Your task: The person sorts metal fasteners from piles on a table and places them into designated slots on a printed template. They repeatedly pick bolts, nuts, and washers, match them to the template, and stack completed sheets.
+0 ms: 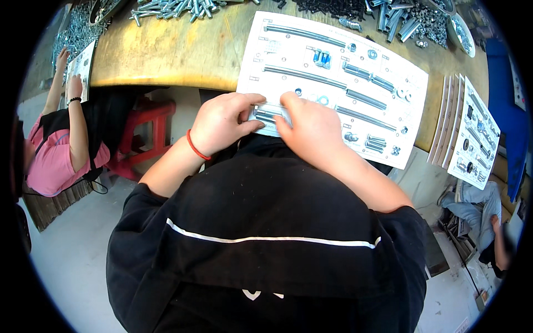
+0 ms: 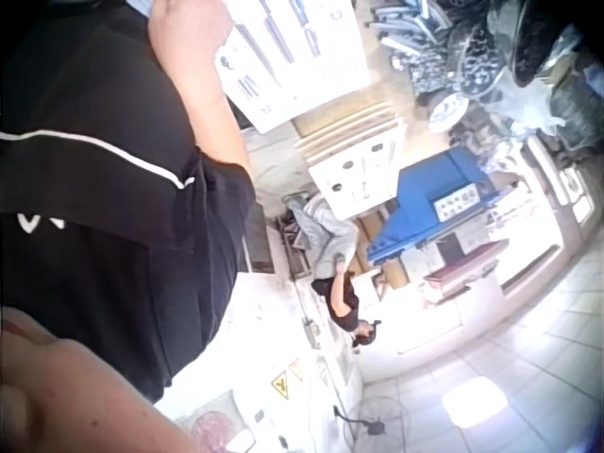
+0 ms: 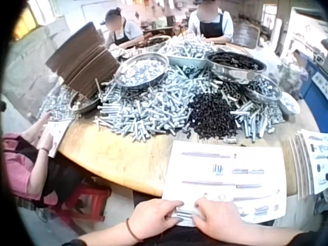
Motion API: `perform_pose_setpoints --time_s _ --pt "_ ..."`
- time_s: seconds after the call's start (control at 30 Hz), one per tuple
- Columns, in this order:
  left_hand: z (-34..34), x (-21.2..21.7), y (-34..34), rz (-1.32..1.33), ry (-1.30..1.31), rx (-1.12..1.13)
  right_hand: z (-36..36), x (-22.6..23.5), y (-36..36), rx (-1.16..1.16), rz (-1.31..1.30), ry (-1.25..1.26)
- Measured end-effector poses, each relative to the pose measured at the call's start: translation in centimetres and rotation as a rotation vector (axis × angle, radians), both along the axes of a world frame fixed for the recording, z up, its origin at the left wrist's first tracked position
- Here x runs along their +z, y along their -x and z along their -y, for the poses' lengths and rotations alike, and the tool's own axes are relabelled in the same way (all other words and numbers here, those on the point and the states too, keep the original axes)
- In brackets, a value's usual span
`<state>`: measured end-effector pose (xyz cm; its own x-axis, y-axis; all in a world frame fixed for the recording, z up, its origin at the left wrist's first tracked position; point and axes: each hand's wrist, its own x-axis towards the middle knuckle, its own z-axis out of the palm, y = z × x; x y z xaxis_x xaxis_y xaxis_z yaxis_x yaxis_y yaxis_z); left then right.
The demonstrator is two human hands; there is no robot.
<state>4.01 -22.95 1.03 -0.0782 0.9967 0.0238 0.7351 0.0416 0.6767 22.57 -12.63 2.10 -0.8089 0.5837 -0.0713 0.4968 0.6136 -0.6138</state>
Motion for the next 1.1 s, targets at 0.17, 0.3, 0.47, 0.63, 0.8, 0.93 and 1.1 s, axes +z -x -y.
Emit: perform_pose_setpoints --time_s 0.17,0.3,0.47,0.63,0.8,0.93,1.1 --pt "-0.9 0.8 2.3 0.11 0.042 0.039 -1.8 -0.8 -0.3 -0.134 0.033 -0.151" --pt "-4.0 1.7 4.4 0.066 -0.023 0.099 -2.8 -1.0 -0.1 -0.132 -0.005 -0.127" --pt "-12.6 1.4 6.6 -0.146 -0.078 0.093 -9.1 1.6 1.0 -0.232 0.025 -0.164" --pt "-20.1 0.8 4.3 -0.468 0.282 0.162 -16.1 -1.3 5.5 -0.151 0.059 -0.443" --pt "-21.0 -0.4 4.0 -0.527 0.246 0.166 -17.9 -3.0 7.1 -0.058 0.141 -0.47" --pt "-20.4 -1.2 4.6 -0.451 0.066 0.213 -17.9 -3.2 6.7 -0.047 0.105 -0.476" --pt "-20.1 -0.1 5.2 -0.221 -0.013 0.225 -17.9 -2.6 6.4 -0.089 0.051 -0.388"
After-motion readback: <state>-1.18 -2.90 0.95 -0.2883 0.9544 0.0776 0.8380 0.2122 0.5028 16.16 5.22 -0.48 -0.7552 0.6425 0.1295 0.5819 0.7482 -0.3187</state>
